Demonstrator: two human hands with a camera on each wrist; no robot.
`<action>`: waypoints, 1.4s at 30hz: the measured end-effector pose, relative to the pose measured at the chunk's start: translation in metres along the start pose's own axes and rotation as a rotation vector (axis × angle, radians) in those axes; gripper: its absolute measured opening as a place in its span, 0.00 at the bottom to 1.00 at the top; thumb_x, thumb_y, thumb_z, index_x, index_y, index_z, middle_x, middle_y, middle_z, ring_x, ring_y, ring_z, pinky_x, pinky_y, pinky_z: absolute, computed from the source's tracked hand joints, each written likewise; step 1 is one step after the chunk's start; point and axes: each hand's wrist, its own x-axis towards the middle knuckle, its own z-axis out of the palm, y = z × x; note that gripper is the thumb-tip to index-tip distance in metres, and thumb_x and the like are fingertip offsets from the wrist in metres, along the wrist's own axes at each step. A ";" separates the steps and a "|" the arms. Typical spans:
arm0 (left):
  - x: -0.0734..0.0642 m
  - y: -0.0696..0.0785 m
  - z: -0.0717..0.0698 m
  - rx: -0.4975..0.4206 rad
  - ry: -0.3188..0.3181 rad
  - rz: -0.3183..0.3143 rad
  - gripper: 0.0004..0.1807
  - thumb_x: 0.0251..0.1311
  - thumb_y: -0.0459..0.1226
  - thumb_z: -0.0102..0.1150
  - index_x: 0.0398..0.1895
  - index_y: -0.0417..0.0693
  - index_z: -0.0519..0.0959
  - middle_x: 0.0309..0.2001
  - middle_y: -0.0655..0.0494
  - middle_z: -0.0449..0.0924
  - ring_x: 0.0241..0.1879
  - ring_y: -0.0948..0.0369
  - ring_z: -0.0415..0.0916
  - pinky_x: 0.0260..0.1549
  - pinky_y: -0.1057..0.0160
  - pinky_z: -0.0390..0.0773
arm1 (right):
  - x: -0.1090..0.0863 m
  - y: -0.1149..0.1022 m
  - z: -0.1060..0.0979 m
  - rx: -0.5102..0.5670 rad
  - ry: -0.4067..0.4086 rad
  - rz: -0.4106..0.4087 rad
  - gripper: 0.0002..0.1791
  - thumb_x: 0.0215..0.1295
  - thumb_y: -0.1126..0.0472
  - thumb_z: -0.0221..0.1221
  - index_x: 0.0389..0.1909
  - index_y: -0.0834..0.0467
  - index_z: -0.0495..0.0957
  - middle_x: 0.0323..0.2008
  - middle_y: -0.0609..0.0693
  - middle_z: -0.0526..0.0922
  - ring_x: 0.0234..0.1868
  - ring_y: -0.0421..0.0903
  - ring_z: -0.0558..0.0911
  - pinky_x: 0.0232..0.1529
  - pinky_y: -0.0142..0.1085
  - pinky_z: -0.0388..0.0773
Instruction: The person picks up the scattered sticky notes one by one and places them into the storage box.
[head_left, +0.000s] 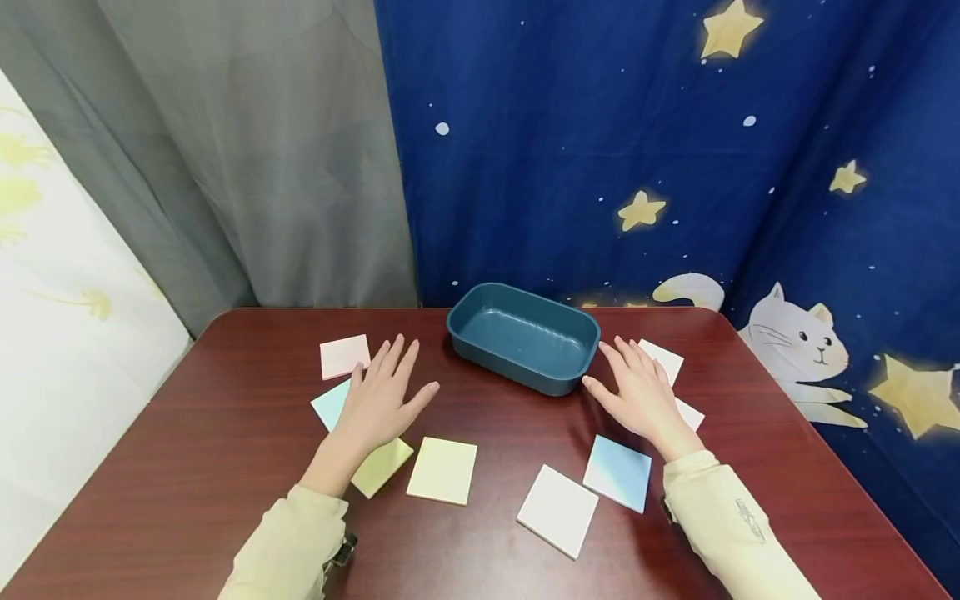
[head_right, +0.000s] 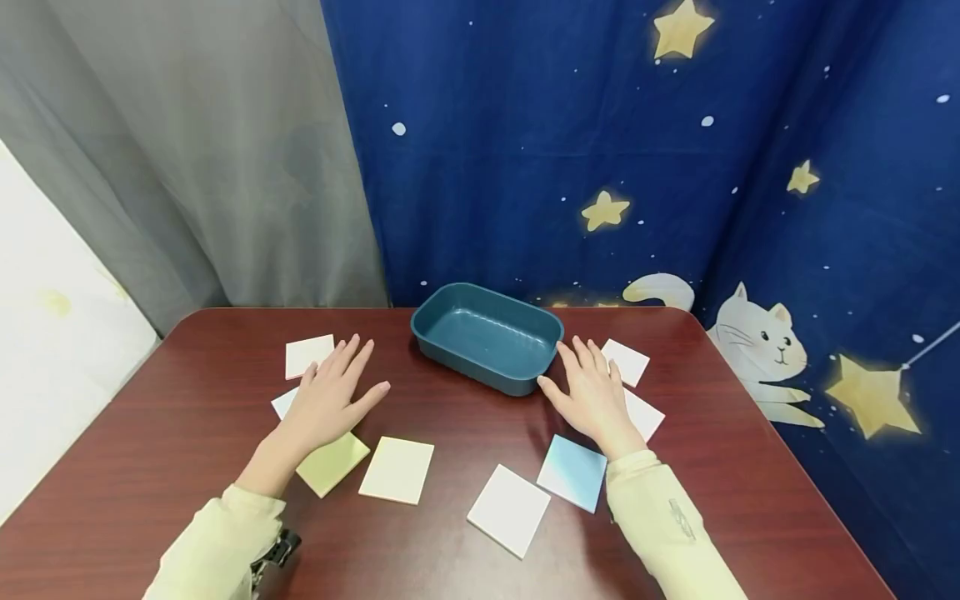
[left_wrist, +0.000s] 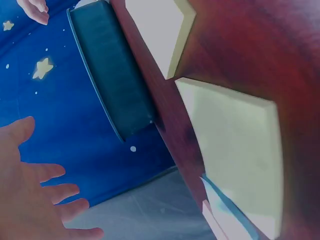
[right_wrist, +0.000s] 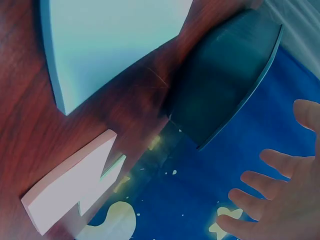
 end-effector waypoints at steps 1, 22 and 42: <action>0.003 0.001 0.000 0.004 -0.001 0.004 0.38 0.59 0.56 0.42 0.65 0.42 0.54 0.65 0.42 0.49 0.64 0.47 0.42 0.53 0.38 0.44 | 0.001 0.000 0.000 0.001 -0.002 0.003 0.36 0.59 0.43 0.51 0.61 0.62 0.60 0.61 0.65 0.57 0.62 0.62 0.51 0.55 0.60 0.44; 0.105 0.001 0.004 0.063 -0.187 0.050 0.34 0.60 0.52 0.45 0.64 0.39 0.57 0.61 0.43 0.58 0.58 0.48 0.58 0.51 0.47 0.62 | 0.051 -0.004 -0.003 -0.036 -0.094 0.079 0.35 0.60 0.44 0.49 0.61 0.63 0.60 0.59 0.64 0.60 0.59 0.61 0.58 0.51 0.58 0.56; 0.133 -0.006 0.037 0.017 -0.327 -0.045 0.35 0.60 0.51 0.45 0.65 0.39 0.54 0.63 0.41 0.53 0.61 0.47 0.52 0.54 0.46 0.55 | 0.055 0.008 0.027 -0.060 -0.142 0.102 0.34 0.60 0.44 0.49 0.60 0.63 0.61 0.58 0.62 0.62 0.57 0.59 0.61 0.49 0.56 0.62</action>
